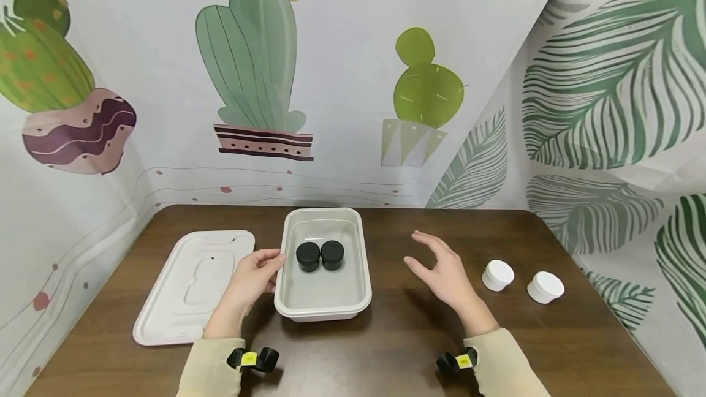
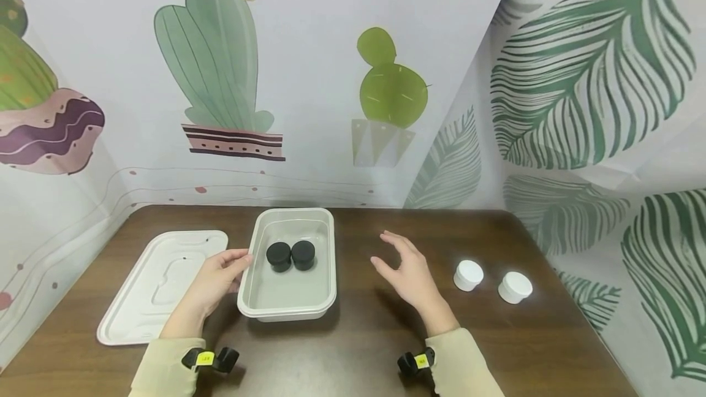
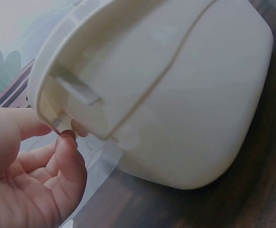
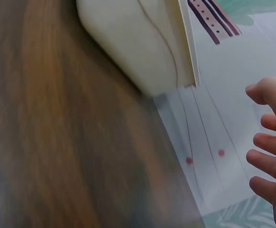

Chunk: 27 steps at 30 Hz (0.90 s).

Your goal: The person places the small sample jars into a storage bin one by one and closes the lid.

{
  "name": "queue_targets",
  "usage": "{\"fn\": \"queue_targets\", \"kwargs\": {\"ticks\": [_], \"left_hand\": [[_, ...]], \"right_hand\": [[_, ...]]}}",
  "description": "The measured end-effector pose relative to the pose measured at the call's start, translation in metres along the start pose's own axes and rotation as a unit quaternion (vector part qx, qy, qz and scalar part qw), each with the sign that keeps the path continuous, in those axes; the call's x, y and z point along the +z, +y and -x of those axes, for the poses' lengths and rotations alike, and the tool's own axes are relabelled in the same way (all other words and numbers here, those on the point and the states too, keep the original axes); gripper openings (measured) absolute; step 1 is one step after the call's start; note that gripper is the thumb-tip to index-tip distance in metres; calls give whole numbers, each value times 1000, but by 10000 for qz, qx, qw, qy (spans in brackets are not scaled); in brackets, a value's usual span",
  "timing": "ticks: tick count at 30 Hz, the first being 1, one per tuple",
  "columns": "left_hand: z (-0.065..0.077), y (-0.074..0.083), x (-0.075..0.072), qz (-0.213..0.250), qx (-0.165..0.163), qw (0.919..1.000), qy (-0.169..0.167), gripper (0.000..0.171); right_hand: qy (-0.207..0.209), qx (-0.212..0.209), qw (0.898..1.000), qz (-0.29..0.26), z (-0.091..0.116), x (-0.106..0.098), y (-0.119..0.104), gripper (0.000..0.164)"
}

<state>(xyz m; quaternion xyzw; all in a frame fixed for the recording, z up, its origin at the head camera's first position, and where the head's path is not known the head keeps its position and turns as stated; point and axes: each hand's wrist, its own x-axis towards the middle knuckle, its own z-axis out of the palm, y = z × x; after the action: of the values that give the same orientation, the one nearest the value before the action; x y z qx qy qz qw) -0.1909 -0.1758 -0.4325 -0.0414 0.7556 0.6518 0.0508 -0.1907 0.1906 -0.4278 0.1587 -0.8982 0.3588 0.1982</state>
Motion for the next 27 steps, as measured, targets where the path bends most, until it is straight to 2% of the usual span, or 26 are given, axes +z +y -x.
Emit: {"fn": "queue_targets", "kwargs": {"ticks": [8, 27], "left_hand": [[1, 0, -2, -6, -100, 9999, 18, 43], [1, 4, -2, -38, -205, 9997, -108, 39]], "right_hand": [[14, 438, 9990, 58, 12, -19, 14, 52], [230, 856, 9959, 165, 24, -50, 33, 56]]}}
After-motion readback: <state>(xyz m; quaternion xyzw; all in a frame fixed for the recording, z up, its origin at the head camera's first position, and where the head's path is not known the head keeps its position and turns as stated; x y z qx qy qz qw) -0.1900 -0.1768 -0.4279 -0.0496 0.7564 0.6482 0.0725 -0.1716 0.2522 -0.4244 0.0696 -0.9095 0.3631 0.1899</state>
